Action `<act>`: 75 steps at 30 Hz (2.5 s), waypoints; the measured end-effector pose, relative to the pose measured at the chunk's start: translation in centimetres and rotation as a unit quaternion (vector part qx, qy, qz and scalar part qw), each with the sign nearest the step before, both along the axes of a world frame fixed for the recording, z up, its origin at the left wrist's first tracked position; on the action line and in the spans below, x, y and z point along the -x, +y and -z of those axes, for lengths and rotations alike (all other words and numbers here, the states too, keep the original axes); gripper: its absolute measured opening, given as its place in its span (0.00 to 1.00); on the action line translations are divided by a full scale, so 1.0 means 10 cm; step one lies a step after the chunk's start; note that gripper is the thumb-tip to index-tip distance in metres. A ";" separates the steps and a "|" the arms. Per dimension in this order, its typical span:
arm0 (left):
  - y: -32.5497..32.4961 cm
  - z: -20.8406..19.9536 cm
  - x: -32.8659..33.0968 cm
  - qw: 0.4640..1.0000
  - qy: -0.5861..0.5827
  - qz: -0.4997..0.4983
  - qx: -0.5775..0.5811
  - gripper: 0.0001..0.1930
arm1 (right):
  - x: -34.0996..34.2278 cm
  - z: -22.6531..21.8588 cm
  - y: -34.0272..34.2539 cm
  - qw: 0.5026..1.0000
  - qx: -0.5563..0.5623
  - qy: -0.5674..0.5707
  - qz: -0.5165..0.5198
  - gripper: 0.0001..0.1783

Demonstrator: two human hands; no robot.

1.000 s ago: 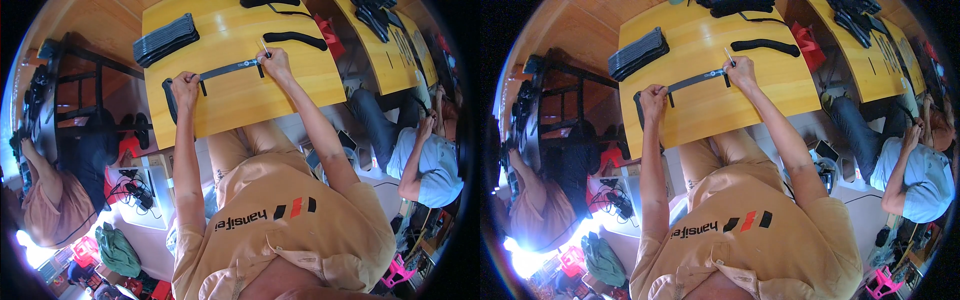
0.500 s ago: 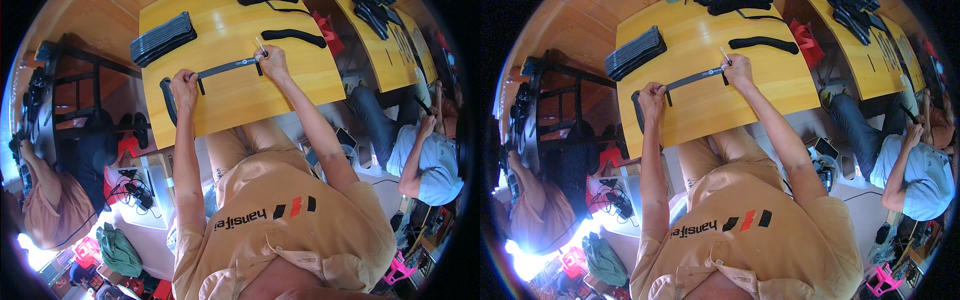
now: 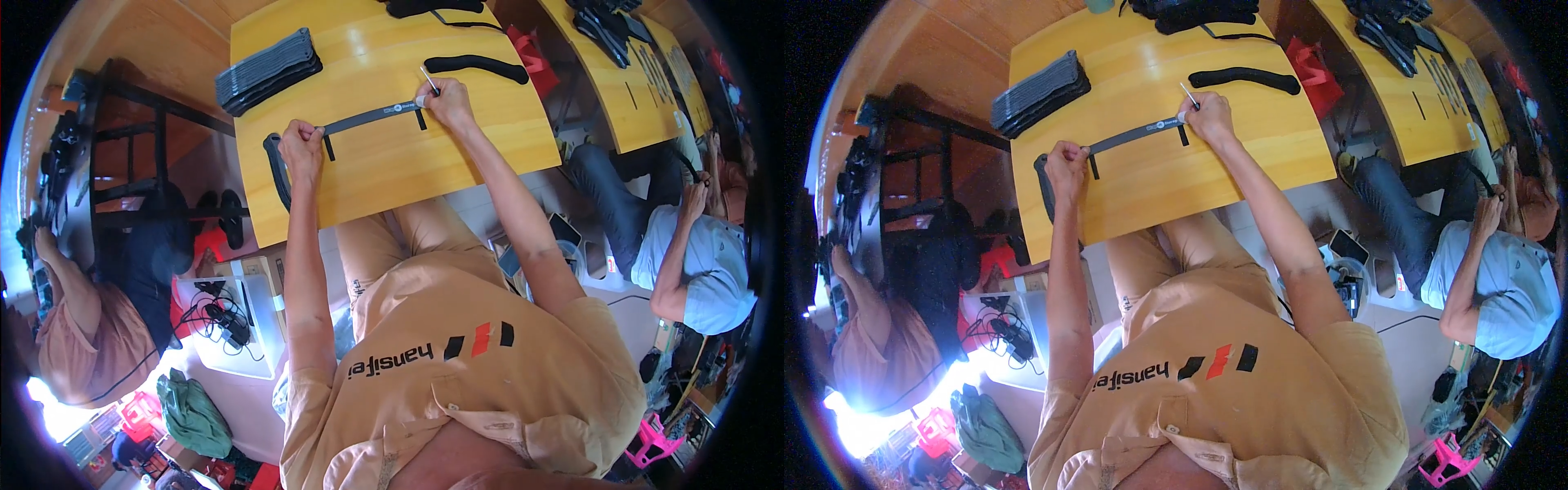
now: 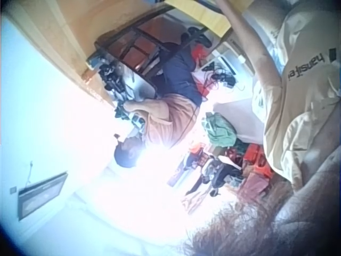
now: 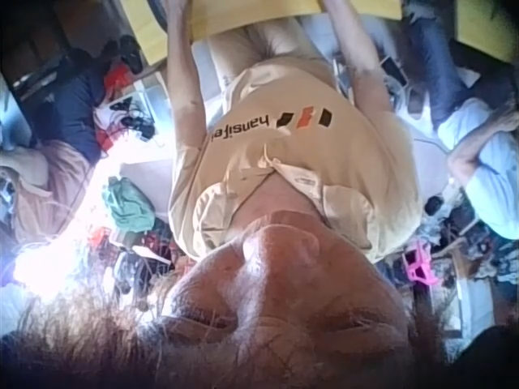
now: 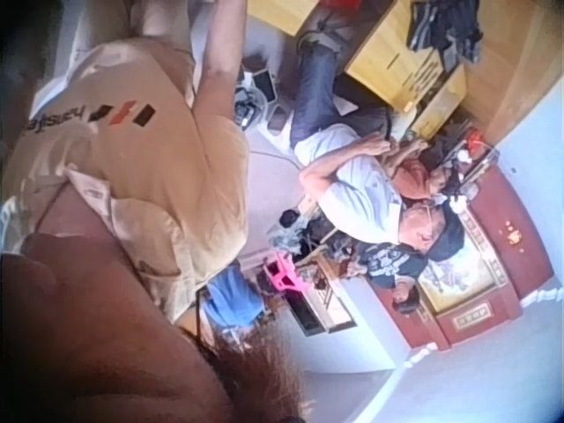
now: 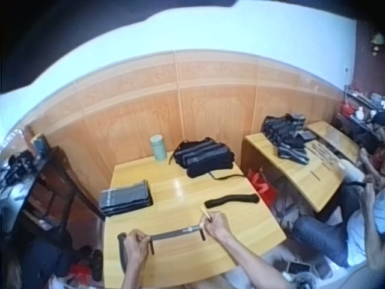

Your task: Assembling and marking textile straps at a workbench.

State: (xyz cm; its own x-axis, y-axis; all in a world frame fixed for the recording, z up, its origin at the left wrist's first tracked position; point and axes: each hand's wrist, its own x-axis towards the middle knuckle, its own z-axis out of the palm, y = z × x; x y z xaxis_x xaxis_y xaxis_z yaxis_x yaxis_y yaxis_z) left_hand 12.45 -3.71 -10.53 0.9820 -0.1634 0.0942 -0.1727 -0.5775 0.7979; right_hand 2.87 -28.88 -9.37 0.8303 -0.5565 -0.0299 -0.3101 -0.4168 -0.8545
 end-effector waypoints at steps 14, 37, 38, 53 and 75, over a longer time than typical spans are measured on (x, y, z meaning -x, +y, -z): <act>-0.08 -0.30 0.35 0.977 -0.141 0.100 -0.123 0.17 | 0.36 -0.19 0.40 0.958 0.262 -0.087 -0.073 0.11; 0.01 -0.46 0.72 0.942 -0.183 0.179 -0.217 0.31 | 0.75 -0.14 0.35 0.945 0.326 0.004 -0.003 0.15; -0.07 -0.71 0.84 0.959 -0.119 0.242 -0.081 0.28 | 0.77 -0.11 0.33 0.940 0.340 0.001 0.015 0.15; -0.67 -2.13 2.67 0.468 0.243 0.664 0.530 0.23 | 0.83 -0.08 0.42 0.924 0.381 0.027 0.026 0.15; 0.28 -2.30 2.30 0.396 0.072 0.766 0.501 0.30 | 0.77 -0.11 0.43 0.924 0.382 0.015 0.013 0.15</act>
